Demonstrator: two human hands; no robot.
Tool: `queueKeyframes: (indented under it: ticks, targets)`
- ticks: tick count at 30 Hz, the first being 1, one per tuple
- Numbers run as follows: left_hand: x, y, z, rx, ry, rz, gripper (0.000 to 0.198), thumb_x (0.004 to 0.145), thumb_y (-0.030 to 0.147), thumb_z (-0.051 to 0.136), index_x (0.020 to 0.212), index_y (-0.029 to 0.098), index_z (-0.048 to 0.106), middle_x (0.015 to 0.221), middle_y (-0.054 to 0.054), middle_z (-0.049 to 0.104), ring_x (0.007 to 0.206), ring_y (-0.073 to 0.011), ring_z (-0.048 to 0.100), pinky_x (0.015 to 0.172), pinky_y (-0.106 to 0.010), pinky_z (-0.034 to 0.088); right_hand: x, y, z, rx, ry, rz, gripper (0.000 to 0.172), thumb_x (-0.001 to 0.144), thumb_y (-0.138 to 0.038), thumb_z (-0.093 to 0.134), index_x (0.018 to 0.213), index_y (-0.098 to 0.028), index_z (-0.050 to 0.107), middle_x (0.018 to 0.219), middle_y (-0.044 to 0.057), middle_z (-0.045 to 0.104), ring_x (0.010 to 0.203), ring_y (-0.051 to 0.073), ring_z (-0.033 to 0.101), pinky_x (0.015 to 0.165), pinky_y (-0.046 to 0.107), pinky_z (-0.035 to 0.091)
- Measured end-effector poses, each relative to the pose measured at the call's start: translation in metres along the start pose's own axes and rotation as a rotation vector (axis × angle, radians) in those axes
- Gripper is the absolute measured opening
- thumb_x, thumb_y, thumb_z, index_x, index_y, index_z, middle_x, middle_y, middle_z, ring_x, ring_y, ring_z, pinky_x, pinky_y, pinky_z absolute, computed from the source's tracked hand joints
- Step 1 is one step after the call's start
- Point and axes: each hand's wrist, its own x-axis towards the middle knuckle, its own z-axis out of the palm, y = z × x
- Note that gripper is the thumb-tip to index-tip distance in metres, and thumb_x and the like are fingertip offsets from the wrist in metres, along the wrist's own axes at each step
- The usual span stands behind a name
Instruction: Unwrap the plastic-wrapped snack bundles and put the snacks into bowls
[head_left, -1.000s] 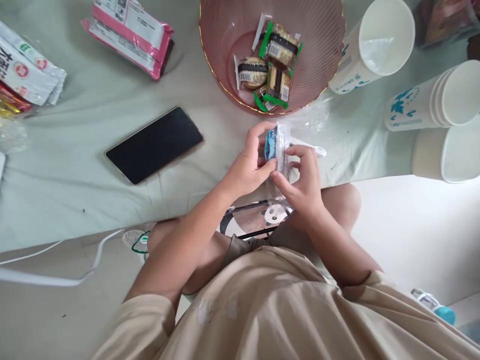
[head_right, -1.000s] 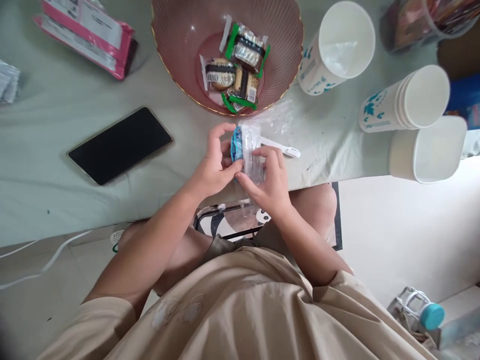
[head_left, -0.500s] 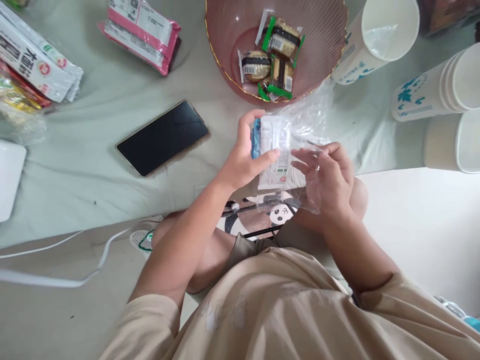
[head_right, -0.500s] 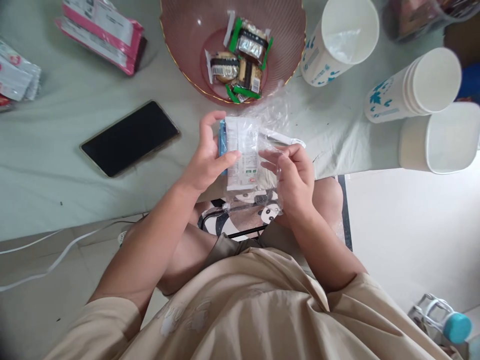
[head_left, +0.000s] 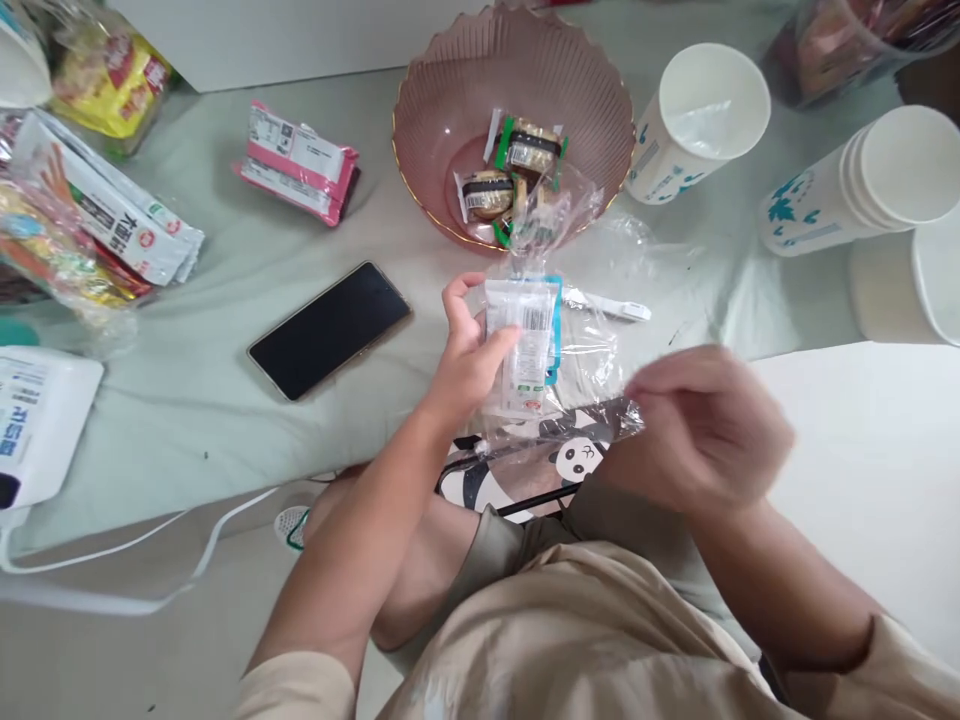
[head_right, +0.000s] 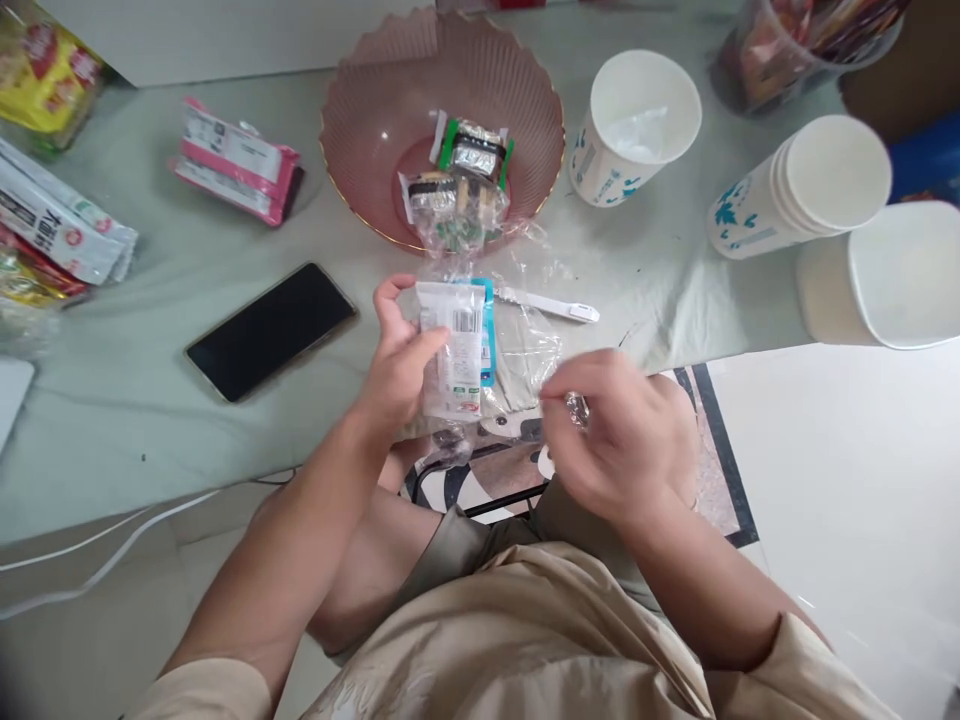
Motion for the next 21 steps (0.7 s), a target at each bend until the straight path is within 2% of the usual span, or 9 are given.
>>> queueKeyframes:
  ticks: [2,4,7,10,13,15,18,21]
  targets:
    - [0.002,-0.002,0.001,-0.005,0.041,0.005,0.051,0.086,0.029,0.071,0.122,0.033,0.035,0.092,0.004,0.061,0.073,-0.0135,0.062,0.070,-0.028,0.051,0.011,-0.010,0.009,0.073,-0.083,0.061,0.012,0.090,-0.023,0.061,0.101,-0.026,0.059,0.100,0.006,0.068,0.087,0.020,0.067,0.072,0.037,0.058]
    - [0.004,-0.005,0.000,0.002,0.084,0.026,0.046,0.087,0.037,0.072,0.120,0.031,0.039,0.092,0.004,0.062,0.076,-0.0141,0.064,0.073,-0.028,0.052,0.024,-0.012,0.022,0.177,-0.143,0.200,0.021,0.088,-0.030,0.065,0.106,-0.024,0.059,0.104,0.007,0.068,0.086,0.019,0.069,0.067,0.034,0.059]
    - [0.005,-0.009,-0.005,0.104,0.131,0.021,0.041,0.092,0.051,0.068,0.121,0.029,0.049,0.101,0.000,0.069,0.088,-0.0177,0.069,0.078,-0.029,0.053,0.033,-0.004,0.042,0.359,-0.238,0.362,0.031,0.090,-0.040,0.063,0.113,-0.022,0.055,0.097,0.004,0.065,0.073,0.015,0.067,0.060,0.031,0.058]
    - [0.003,-0.011,-0.009,0.252,0.175,0.029,0.042,0.097,0.060,0.059,0.124,0.027,0.061,0.121,-0.004,0.074,0.116,-0.0237,0.069,0.098,-0.033,0.052,0.032,0.001,0.055,0.472,-0.246,0.482,0.041,0.088,-0.042,0.068,0.119,-0.024,0.049,0.096,0.001,0.062,0.062,0.011,0.062,0.052,0.027,0.054]
    - [0.001,-0.010,-0.008,0.235,0.233,0.048,0.047,0.096,0.063,0.058,0.119,0.024,0.070,0.134,-0.006,0.074,0.131,-0.0274,0.065,0.111,-0.036,0.049,0.033,0.002,0.066,0.574,-0.232,0.587,0.057,0.084,-0.047,0.076,0.126,-0.027,0.042,0.102,0.001,0.063,0.061,0.012,0.061,0.048,0.027,0.051]
    - [0.002,-0.007,-0.005,0.145,0.202,0.057,0.044,0.096,0.060,0.060,0.116,0.023,0.073,0.135,-0.006,0.074,0.133,-0.0281,0.064,0.114,-0.037,0.049,0.035,0.003,0.073,0.628,-0.214,0.566,0.061,0.082,-0.049,0.080,0.126,-0.026,0.045,0.108,0.004,0.067,0.076,0.016,0.067,0.059,0.030,0.058]
    - [0.003,-0.004,-0.002,0.021,0.051,0.096,0.037,0.099,0.050,0.057,0.117,0.022,0.075,0.136,-0.005,0.075,0.139,-0.0265,0.062,0.121,-0.039,0.045,0.035,0.007,0.083,0.733,-0.178,0.488,0.056,0.083,-0.050,0.081,0.125,-0.027,0.053,0.119,0.005,0.070,0.106,0.022,0.070,0.088,0.037,0.062]
    - [0.005,0.001,-0.001,-0.086,0.016,0.114,0.034,0.099,0.044,0.058,0.119,0.024,0.076,0.138,-0.005,0.074,0.144,-0.0251,0.058,0.125,-0.039,0.041,0.029,0.011,0.088,0.842,-0.180,0.509,0.051,0.087,-0.055,0.078,0.125,-0.029,0.058,0.122,0.003,0.072,0.111,0.022,0.071,0.098,0.040,0.061]
